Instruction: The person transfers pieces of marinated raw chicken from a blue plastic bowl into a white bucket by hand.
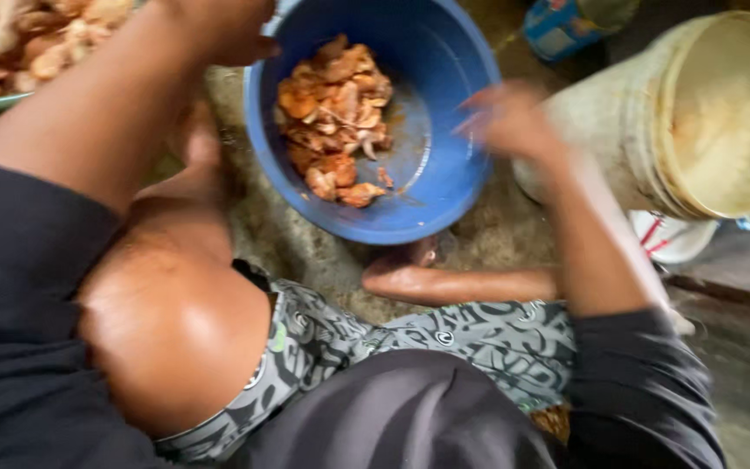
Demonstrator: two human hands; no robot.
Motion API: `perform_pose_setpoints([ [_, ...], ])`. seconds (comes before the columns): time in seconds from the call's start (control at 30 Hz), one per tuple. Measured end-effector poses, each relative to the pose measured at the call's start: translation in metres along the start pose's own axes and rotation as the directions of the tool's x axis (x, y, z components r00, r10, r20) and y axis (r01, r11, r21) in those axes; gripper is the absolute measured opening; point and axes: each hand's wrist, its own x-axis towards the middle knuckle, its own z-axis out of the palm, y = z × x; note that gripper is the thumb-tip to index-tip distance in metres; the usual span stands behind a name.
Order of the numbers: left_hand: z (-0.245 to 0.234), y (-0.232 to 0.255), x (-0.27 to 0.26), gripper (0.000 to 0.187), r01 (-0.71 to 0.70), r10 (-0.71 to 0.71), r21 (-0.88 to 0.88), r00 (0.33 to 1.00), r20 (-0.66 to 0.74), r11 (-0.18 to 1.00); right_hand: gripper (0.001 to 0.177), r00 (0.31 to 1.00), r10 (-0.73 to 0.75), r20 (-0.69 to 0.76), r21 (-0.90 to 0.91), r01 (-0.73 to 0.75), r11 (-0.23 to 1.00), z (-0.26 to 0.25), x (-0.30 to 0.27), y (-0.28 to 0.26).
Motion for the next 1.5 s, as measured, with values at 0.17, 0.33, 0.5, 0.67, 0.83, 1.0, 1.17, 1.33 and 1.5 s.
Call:
perform_pose_setpoints([
  [0.17, 0.007, 0.007, 0.009, 0.040, -0.023, 0.023, 0.002, 1.000, 0.009, 1.000, 0.065, 0.845, -0.182, 0.502, -0.057, 0.242, 0.968, 0.208, 0.076, -0.086],
  [0.33, -0.012, 0.009, -0.008, 0.041, 0.082, -0.079, -0.076, 0.996, 0.051, 0.994, 0.039, 0.749, -0.205, 0.630, 0.093, 0.190, 0.977, 0.259, 0.080, -0.046],
  [0.5, -0.011, 0.015, -0.003, 0.039, 0.101, -0.092, -0.103, 0.992, 0.092, 0.989, 0.021, 0.902, -0.353, 0.247, 0.254, 0.292, 0.922, 0.214, 0.084, -0.015],
  [0.67, -0.015, 0.019, -0.001, 0.039, 0.058, -0.054, -0.037, 0.995, 0.080, 0.998, 0.062, 0.985, -0.151, 0.086, -0.111, 0.160, 0.981, 0.229, 0.102, -0.093],
  [0.83, -0.021, 0.021, -0.007, 0.037, 0.081, -0.075, -0.093, 0.995, 0.060, 0.992, 0.061, 0.921, 0.040, 0.387, -0.196, 0.040, 0.980, 0.248, 0.088, -0.110],
  [1.0, -0.020, 0.019, -0.003, 0.040, 0.038, -0.036, -0.076, 0.999, 0.018, 0.996, 0.043, 0.802, 0.006, 0.597, -0.212, 0.150, 0.966, 0.213, 0.077, -0.056],
  [1.17, -0.010, 0.018, 0.005, 0.036, 0.025, -0.024, -0.019, 0.999, 0.042, 1.000, 0.039, 0.703, 0.154, 0.694, -0.031, -0.185, 0.982, 0.153, 0.048, -0.028],
  [1.33, -0.015, 0.017, 0.002, 0.039, 0.025, -0.023, -0.045, 0.998, 0.054, 0.999, 0.035, 0.843, -0.208, 0.496, 0.221, 0.109, 0.969, 0.059, -0.001, -0.020],
  [1.5, -0.034, 0.018, -0.004, 0.046, 0.115, -0.115, 0.009, 0.978, 0.172, 0.993, 0.053, 0.986, -0.118, 0.117, 0.303, 0.078, 0.950, -0.097, -0.123, 0.023],
])
